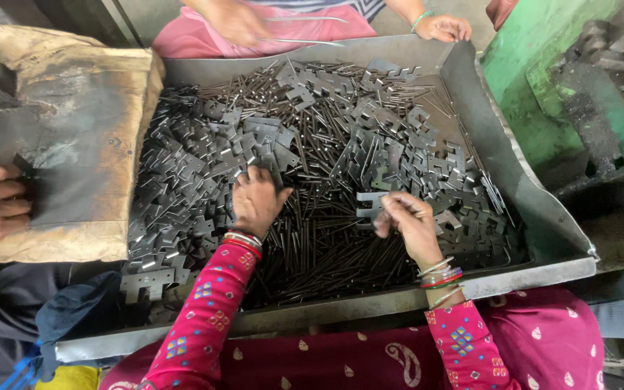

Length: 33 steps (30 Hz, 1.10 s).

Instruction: The person inserts metal rods into metal hinge plates and places the assembled units into a large metal bin. Another person assists by adding more rods to the bin.

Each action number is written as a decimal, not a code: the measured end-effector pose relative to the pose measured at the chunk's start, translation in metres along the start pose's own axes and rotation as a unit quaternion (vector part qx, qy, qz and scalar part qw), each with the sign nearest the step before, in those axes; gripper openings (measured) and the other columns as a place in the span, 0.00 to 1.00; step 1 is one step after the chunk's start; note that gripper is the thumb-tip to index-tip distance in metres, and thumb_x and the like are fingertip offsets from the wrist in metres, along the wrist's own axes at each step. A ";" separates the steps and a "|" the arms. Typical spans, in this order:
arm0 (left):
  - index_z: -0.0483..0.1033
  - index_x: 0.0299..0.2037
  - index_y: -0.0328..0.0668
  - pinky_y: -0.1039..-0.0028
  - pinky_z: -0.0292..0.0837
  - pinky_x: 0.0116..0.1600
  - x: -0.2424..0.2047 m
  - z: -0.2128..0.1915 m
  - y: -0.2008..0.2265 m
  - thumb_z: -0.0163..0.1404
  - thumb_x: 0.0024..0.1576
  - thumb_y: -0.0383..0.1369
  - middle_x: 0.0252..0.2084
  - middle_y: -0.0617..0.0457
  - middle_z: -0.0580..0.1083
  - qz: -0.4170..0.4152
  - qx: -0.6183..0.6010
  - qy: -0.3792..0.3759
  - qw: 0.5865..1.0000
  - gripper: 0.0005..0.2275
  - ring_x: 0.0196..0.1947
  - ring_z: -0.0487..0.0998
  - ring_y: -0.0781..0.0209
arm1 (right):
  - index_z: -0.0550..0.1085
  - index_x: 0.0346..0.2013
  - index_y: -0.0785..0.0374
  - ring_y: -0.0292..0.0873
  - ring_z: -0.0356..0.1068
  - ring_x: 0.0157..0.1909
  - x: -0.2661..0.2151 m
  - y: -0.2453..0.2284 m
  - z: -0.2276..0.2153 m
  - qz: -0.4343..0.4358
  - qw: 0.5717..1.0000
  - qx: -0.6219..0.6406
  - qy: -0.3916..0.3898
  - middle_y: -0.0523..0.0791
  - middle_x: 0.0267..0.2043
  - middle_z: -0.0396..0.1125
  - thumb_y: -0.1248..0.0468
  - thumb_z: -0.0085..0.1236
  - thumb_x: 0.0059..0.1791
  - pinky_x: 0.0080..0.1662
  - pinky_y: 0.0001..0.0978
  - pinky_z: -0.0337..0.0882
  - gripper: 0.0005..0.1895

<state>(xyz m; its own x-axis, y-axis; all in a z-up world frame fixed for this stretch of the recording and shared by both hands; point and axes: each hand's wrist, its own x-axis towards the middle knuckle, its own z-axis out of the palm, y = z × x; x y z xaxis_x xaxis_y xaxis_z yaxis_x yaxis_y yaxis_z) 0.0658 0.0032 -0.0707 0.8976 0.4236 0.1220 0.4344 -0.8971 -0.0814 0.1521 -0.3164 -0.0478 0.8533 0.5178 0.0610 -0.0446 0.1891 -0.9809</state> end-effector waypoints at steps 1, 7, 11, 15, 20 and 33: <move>0.70 0.53 0.33 0.63 0.77 0.48 0.001 0.002 0.001 0.52 0.56 0.52 0.50 0.43 0.70 0.000 0.016 0.007 1.000 0.27 0.48 0.76 0.48 | 0.76 0.39 0.69 0.42 0.76 0.27 -0.001 -0.001 0.001 -0.003 1.000 0.017 -0.007 0.49 0.29 0.76 0.60 0.49 0.57 0.30 0.32 0.77 0.14; 0.70 0.56 0.33 0.67 0.78 0.43 -0.008 0.017 0.003 0.57 0.53 0.32 0.47 0.46 0.72 0.020 0.078 0.053 0.995 0.22 0.44 0.78 0.52 | 0.67 0.57 0.60 0.49 0.77 0.45 0.001 0.001 -0.008 -0.139 0.989 0.015 0.056 0.52 0.41 0.73 0.68 0.54 0.53 0.40 0.43 0.79 0.17; 0.70 0.58 0.35 0.67 0.78 0.38 -0.047 0.018 -0.002 0.57 0.54 0.30 0.44 0.49 0.74 0.058 0.102 0.080 0.990 0.21 0.38 0.80 0.55 | 0.71 0.53 0.68 0.49 0.74 0.51 0.003 0.005 -0.018 -0.131 0.975 0.169 0.052 0.51 0.52 0.70 0.68 0.51 0.56 0.44 0.47 0.79 0.10; 0.70 0.55 0.38 0.63 0.79 0.39 -0.060 0.016 -0.008 0.58 0.48 0.31 0.48 0.43 0.75 0.043 -0.090 0.021 0.995 0.23 0.38 0.82 0.46 | 0.71 0.46 0.65 0.52 0.78 0.45 0.019 0.011 -0.001 0.024 0.973 0.231 0.002 0.53 0.46 0.73 0.66 0.48 0.52 0.43 0.50 0.82 0.10; 0.75 0.49 0.43 0.62 0.78 0.48 -0.054 0.027 -0.010 0.55 0.61 0.41 0.46 0.45 0.79 -0.027 -0.167 -0.013 0.986 0.13 0.43 0.83 0.46 | 0.75 0.49 0.60 0.51 0.76 0.38 0.044 0.038 0.059 0.015 0.987 -0.155 0.031 0.52 0.41 0.74 0.61 0.47 0.53 0.40 0.47 0.76 0.13; 0.69 0.53 0.37 0.68 0.79 0.43 -0.035 0.062 -0.018 0.62 0.45 0.58 0.60 0.41 0.69 -0.131 -0.092 -0.070 0.985 0.36 0.48 0.79 0.46 | 0.77 0.35 0.62 0.55 0.75 0.37 0.040 0.068 0.108 -0.092 0.744 -0.662 0.000 0.51 0.37 0.71 0.56 0.66 0.42 0.39 0.47 0.75 0.14</move>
<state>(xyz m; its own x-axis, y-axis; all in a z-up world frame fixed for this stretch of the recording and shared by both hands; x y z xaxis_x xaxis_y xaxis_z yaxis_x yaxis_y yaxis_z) 0.0308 0.0122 -0.1348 0.7633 0.6456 -0.0231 0.6435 -0.7566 0.1161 0.1271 -0.1930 -0.0927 0.7822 0.5841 0.2167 0.6230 -0.7308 -0.2789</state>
